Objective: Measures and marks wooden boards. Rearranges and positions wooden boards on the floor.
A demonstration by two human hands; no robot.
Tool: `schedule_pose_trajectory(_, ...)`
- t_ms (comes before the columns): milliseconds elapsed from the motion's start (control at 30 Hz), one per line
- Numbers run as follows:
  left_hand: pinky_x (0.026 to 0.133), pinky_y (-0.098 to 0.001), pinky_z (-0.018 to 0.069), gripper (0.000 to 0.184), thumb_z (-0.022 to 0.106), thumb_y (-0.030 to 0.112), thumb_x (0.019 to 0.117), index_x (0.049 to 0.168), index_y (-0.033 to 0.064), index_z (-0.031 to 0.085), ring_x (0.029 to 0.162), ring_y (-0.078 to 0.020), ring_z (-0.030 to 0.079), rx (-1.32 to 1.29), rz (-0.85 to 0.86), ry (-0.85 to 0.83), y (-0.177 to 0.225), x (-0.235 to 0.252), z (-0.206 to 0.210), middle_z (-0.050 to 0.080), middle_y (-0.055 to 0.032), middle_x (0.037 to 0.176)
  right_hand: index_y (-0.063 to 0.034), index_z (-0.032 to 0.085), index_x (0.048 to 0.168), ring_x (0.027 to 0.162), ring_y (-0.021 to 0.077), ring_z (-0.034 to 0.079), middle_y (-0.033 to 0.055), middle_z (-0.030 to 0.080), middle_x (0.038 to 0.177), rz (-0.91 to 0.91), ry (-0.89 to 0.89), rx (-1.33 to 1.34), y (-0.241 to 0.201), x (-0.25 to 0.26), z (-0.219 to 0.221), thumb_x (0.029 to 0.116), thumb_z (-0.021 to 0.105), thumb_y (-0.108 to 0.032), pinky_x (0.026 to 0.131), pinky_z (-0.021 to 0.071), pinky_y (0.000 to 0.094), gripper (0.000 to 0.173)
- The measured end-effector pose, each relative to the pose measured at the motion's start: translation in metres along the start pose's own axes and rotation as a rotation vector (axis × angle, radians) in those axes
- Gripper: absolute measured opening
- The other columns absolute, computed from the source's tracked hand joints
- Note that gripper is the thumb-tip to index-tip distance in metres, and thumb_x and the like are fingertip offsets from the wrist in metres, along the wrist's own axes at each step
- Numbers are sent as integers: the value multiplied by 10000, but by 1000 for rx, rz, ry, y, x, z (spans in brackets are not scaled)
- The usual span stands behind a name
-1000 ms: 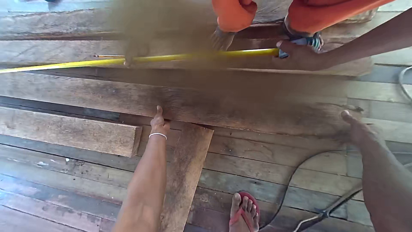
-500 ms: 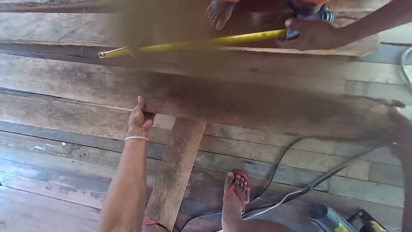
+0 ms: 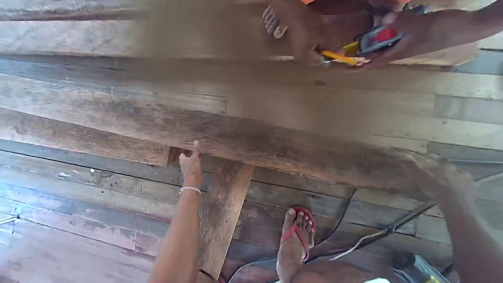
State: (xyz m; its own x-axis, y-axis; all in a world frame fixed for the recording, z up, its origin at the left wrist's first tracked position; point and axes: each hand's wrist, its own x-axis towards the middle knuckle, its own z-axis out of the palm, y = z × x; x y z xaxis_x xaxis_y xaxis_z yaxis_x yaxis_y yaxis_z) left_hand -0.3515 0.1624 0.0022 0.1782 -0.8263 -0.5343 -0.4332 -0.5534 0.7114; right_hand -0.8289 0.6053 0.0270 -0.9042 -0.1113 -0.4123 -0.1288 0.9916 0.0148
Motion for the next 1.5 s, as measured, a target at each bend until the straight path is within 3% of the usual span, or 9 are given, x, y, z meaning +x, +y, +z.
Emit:
schedule_pose_trajectory(67, 1121, -545, 455, 1120, 830, 544, 802, 1568, -46, 264, 1365, -386, 510, 376, 204, -91, -18, -42, -7, 468, -293, 1494, 11, 355, 1568, 1449, 592, 304, 364, 307, 1589, -333, 78, 30, -68, -28, -10, 866, 554, -799, 1127, 283, 762, 1090)
schedule_pose_trajectory(133, 1134, -683, 363, 1438, 837, 761, 594, 1600, -54, 211, 1435, -514, 379, 737, 377, -130, -64, -91, -7, 326, -354, 1574, -28, 347, 1579, 1412, 558, 396, 334, 386, 1557, -621, -63, 83, -138, -51, -3, 884, 556, -762, 1112, 354, 728, 1032)
schedule_pose_trajectory(200, 1171, -719, 239, 1607, 799, 864, 428, 1626, -12, 184, 1502, -536, 247, 969, 467, -125, -109, -123, -5, 191, -344, 1645, -64, 430, 1534, 1315, 494, 526, 295, 544, 1421, -738, -330, 97, -200, -52, 22, 879, 630, -717, 1068, 423, 695, 946)
schedule_pose_trajectory(333, 1216, -704, 109, 1688, 789, 880, 344, 1632, -11, 159, 1531, -546, 150, 1122, 439, -23, -155, -120, -14, 134, -360, 1654, 2, 684, 1189, 1098, 427, 657, 258, 694, 1125, -728, -711, -128, -283, -26, 41, 925, 566, -719, 956, 492, 660, 777)
schedule_pose_trajectory(467, 1175, -671, 242, 1638, 807, 792, 280, 1605, -7, 274, 1423, -518, 377, 1077, 435, 80, -159, -118, -9, 364, -349, 1551, 24, 701, 1047, 995, 397, 668, 242, 690, 1007, -726, -688, -108, -286, -30, 43, 926, 468, -794, 895, 508, 646, 859)
schedule_pose_trajectory(667, 1136, -717, 253, 1505, 868, 658, 359, 1609, 45, 297, 1421, -544, 356, 874, 317, 157, -108, -73, 11, 339, -358, 1559, 3, 665, 813, 758, 390, 656, 213, 639, 765, -747, -542, -247, -290, -52, 0, 940, 434, -784, 697, 515, 628, 829)
schedule_pose_trajectory(867, 1152, -714, 206, 1613, 894, 667, 398, 1659, 86, 73, 1450, -530, 302, 787, 285, 227, -34, 4, 37, 232, -352, 1604, 35, 675, 856, 882, 414, 661, 252, 661, 868, -709, -555, -230, -313, -27, 21, 919, 421, -810, 798, 503, 644, 885)
schedule_pose_trajectory(1100, 1208, -669, 173, 1653, 886, 685, 320, 1615, -42, 161, 1469, -530, 302, 858, 484, 133, -53, -13, 48, 282, -363, 1593, 26, 667, 801, 807, 387, 657, 225, 649, 803, -679, -585, -120, -305, -14, 42, 898, 485, -804, 744, 513, 615, 856)
schedule_pose_trajectory(1500, 1140, -698, 241, 1701, 859, 749, 317, 1651, 44, 75, 1460, -499, 319, 880, 382, 151, -61, -41, 64, 261, -333, 1608, -66, 711, 878, 892, 401, 691, 193, 690, 858, -672, -442, -157, -297, 3, 74, 773, 463, -942, 772, 528, 667, 916)
